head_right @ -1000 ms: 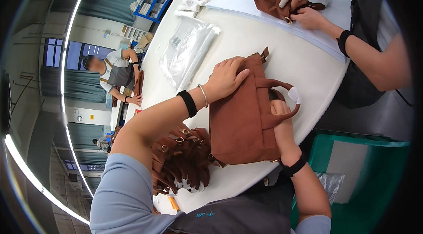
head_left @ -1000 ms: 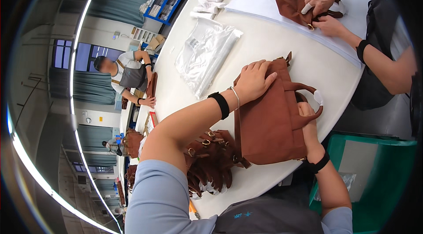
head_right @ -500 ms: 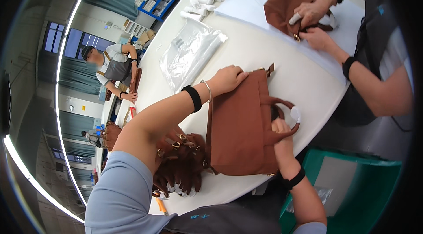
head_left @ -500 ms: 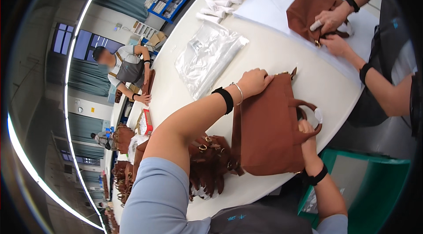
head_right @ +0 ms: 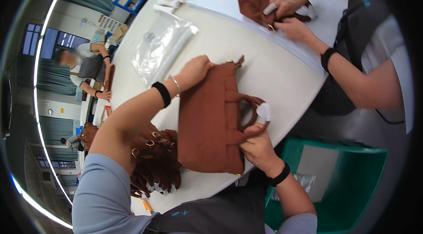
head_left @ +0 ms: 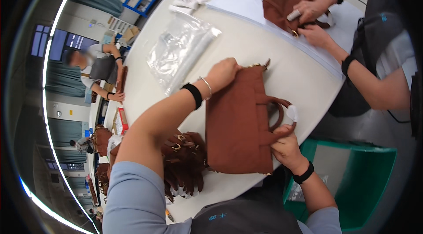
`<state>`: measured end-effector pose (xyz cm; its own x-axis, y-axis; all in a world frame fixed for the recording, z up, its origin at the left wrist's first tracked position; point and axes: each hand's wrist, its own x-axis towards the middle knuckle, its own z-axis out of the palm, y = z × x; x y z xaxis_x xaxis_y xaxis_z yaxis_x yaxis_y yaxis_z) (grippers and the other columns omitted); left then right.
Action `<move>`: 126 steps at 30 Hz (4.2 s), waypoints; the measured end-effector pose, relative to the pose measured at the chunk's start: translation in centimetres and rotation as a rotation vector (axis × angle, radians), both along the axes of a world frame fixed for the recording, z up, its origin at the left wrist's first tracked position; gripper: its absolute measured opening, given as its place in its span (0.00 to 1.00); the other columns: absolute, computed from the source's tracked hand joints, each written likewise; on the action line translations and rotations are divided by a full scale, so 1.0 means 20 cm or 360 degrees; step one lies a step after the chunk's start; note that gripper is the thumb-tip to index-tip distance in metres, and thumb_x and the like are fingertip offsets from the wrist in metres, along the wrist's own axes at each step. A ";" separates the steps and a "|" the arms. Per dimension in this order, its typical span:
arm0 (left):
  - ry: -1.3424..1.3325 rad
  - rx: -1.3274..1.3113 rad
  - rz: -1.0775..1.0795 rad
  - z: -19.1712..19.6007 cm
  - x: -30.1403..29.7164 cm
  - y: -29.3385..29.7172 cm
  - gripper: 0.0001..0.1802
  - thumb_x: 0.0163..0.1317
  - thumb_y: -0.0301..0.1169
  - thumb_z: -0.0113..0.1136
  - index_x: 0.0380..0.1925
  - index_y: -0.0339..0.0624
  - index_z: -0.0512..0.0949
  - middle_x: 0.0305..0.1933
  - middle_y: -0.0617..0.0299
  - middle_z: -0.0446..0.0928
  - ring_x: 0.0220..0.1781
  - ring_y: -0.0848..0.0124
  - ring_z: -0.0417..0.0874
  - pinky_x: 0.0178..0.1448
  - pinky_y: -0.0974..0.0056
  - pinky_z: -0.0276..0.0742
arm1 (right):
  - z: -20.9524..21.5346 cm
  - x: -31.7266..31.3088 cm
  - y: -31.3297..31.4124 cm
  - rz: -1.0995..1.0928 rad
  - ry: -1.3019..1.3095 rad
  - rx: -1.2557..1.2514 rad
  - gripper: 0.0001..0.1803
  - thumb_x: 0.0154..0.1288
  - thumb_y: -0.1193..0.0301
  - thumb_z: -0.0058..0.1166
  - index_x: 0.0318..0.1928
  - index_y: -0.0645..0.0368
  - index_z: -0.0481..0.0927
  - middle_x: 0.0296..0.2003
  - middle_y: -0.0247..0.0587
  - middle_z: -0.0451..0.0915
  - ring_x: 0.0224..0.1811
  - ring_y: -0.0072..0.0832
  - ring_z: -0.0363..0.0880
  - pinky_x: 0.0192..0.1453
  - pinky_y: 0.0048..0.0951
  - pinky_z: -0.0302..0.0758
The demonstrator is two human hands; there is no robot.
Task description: The person attaches a metal zipper pull to a brown handbag, then inserts white paper stuffing into the bag's interior and handles. They zip the bag closed and place it on a table with other finished bags. The person repeats this process for multiple bags.
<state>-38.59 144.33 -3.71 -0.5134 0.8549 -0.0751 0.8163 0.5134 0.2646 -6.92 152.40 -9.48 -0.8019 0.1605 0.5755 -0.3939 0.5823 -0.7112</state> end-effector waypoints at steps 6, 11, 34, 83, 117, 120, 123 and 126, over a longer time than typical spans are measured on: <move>0.0067 -0.0042 0.0043 0.00 -0.03 -0.09 0.16 0.70 0.39 0.55 0.32 0.35 0.77 0.37 0.42 0.81 0.42 0.45 0.82 0.47 0.49 0.77 | 0.06 0.11 -0.08 0.0295 -0.0099 0.0006 0.08 0.47 0.76 0.61 0.30 0.55 0.79 0.29 0.29 0.72 0.37 0.30 0.73 0.46 0.33 0.70; 0.0100 -0.0126 0.0038 0.02 0.01 -0.05 0.15 0.71 0.37 0.55 0.34 0.34 0.77 0.38 0.42 0.80 0.43 0.45 0.81 0.49 0.51 0.76 | 0.00 0.12 -0.12 0.0321 -0.0291 -0.0128 0.06 0.51 0.75 0.61 0.32 0.58 0.80 0.27 0.34 0.72 0.32 0.35 0.73 0.36 0.37 0.72; 0.0298 -0.0581 -0.0884 0.13 0.76 -0.47 0.45 0.65 0.51 0.56 0.72 0.29 0.56 0.80 0.45 0.45 0.83 0.50 0.40 0.81 0.45 0.41 | 0.13 0.10 -0.29 0.0000 -0.1193 -0.1263 0.32 0.59 0.55 0.69 0.49 0.74 0.77 0.36 0.53 0.85 0.39 0.37 0.86 0.44 0.33 0.81; -0.0901 0.0747 0.0775 0.36 1.11 -0.48 0.19 0.78 0.34 0.47 0.24 0.41 0.68 0.28 0.61 0.77 0.32 0.72 0.74 0.47 0.63 0.75 | 0.12 -0.02 -0.03 -0.0409 -0.0201 -0.0850 0.09 0.62 0.80 0.53 0.43 0.65 0.80 0.35 0.45 0.81 0.36 0.32 0.83 0.39 0.32 0.80; -0.1623 0.1251 0.0414 0.35 1.17 -0.60 0.27 0.80 0.45 0.40 0.18 0.48 0.58 0.12 0.71 0.51 0.14 0.78 0.52 0.34 0.62 0.67 | -0.02 0.16 -0.26 0.0420 -0.0074 0.0048 0.04 0.58 0.69 0.58 0.28 0.54 0.83 0.31 0.28 0.78 0.43 0.28 0.75 0.46 0.30 0.73; -0.1549 0.1294 0.0456 0.36 1.17 -0.57 0.27 0.80 0.45 0.40 0.18 0.48 0.58 0.12 0.71 0.51 0.14 0.77 0.52 0.34 0.61 0.67 | -0.05 0.21 -0.28 0.0487 -0.0168 -0.0310 0.06 0.58 0.68 0.61 0.28 0.57 0.83 0.31 0.32 0.77 0.42 0.33 0.76 0.46 0.33 0.76; -0.1584 0.1301 0.0454 0.35 1.16 -0.58 0.27 0.80 0.45 0.40 0.19 0.47 0.58 0.12 0.71 0.51 0.14 0.77 0.51 0.35 0.61 0.67 | -0.07 0.24 -0.30 0.0490 -0.0234 -0.0401 0.08 0.57 0.68 0.63 0.30 0.59 0.81 0.31 0.36 0.77 0.41 0.36 0.77 0.46 0.35 0.78; -0.1589 0.1316 0.0467 0.34 1.16 -0.58 0.27 0.80 0.45 0.40 0.19 0.47 0.58 0.12 0.70 0.51 0.14 0.77 0.51 0.36 0.61 0.67 | -0.03 0.28 -0.34 0.0336 -0.0255 -0.0133 0.12 0.53 0.68 0.66 0.31 0.61 0.78 0.32 0.39 0.76 0.40 0.35 0.77 0.45 0.35 0.78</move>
<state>-15.31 132.76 3.10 -0.7141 0.6989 -0.0403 -0.0222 0.0349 0.9991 -1.31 145.64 -10.06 -0.9024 0.0218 0.4304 -0.3789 0.4358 -0.8164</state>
